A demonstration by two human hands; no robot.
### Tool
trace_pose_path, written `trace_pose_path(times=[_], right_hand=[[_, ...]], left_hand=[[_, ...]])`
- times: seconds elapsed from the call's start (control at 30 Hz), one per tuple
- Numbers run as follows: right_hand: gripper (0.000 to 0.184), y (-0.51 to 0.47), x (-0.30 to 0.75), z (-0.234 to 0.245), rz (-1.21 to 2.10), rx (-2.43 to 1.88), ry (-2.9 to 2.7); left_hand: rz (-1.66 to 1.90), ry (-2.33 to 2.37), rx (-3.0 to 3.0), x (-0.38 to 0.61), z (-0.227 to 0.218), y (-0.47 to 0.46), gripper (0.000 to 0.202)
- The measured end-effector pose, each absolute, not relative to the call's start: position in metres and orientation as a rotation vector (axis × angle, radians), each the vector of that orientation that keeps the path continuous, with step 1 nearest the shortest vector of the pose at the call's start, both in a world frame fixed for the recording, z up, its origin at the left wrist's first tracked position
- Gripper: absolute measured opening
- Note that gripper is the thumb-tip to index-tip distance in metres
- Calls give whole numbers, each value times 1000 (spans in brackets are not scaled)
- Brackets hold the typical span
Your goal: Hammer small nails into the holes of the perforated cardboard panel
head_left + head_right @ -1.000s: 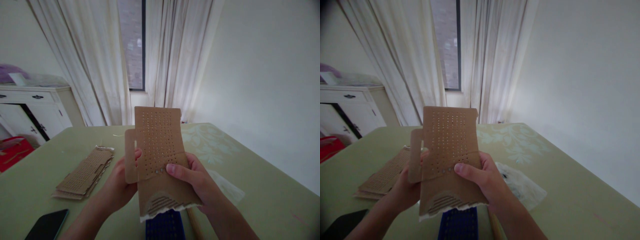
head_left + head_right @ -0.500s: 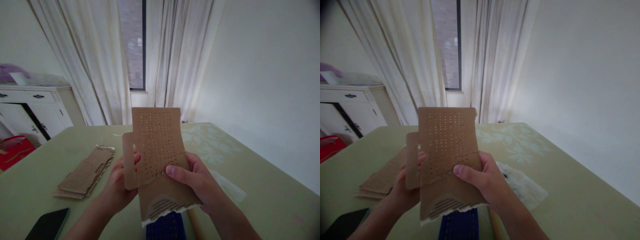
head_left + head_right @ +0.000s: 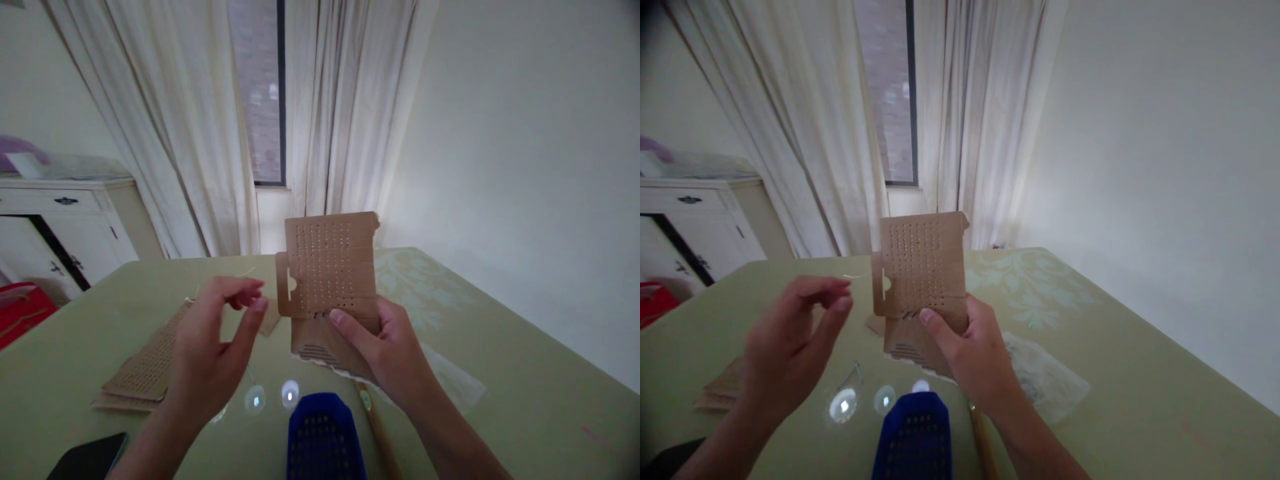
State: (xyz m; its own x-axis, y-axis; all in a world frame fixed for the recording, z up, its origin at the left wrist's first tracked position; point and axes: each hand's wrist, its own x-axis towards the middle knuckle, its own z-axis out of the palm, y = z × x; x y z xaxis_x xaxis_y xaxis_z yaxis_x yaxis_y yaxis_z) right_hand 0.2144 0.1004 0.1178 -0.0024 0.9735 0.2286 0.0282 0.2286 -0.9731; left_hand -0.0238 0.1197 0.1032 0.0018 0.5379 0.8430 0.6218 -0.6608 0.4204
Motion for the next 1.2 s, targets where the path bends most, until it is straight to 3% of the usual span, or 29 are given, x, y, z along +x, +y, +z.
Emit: trace_pose_path(times=[0.13,0.4,0.57,0.67,0.73,0.83,0.93,1.03,1.2], right_hand=[[25,91,210,119,1066,-1054,-1432],[24,80,207,127,1049,-1082,-1538],[20,78,207,127,846,-1174,-1622],[20,91,213,124,456,-1373,-1663],[20,101,218,121,363,-1411,-1639],[20,109,222,118,493,-1328,-1603],[22,108,221,117,652,-1257,-1576],[25,103,218,119,945,-1151,-1521],[29,99,219,121,1237,-1022,-1430]], left_hand=[[-1413,-864,-2538,-9,104,104,23],[-1306,-668,-2474,-17,103,92,35],[-1299,-575,-2433,-19,113,76,28],[-1419,-827,-2375,-27,126,75,18],[-1378,-1111,-2433,-42,131,87,11],[-1005,-1711,-2812,-69,119,122,30],[-480,-2141,-2925,-84,87,159,30],[-366,-2232,-2965,-85,51,180,22],[-298,-2303,-3004,-81,10,189,28]])
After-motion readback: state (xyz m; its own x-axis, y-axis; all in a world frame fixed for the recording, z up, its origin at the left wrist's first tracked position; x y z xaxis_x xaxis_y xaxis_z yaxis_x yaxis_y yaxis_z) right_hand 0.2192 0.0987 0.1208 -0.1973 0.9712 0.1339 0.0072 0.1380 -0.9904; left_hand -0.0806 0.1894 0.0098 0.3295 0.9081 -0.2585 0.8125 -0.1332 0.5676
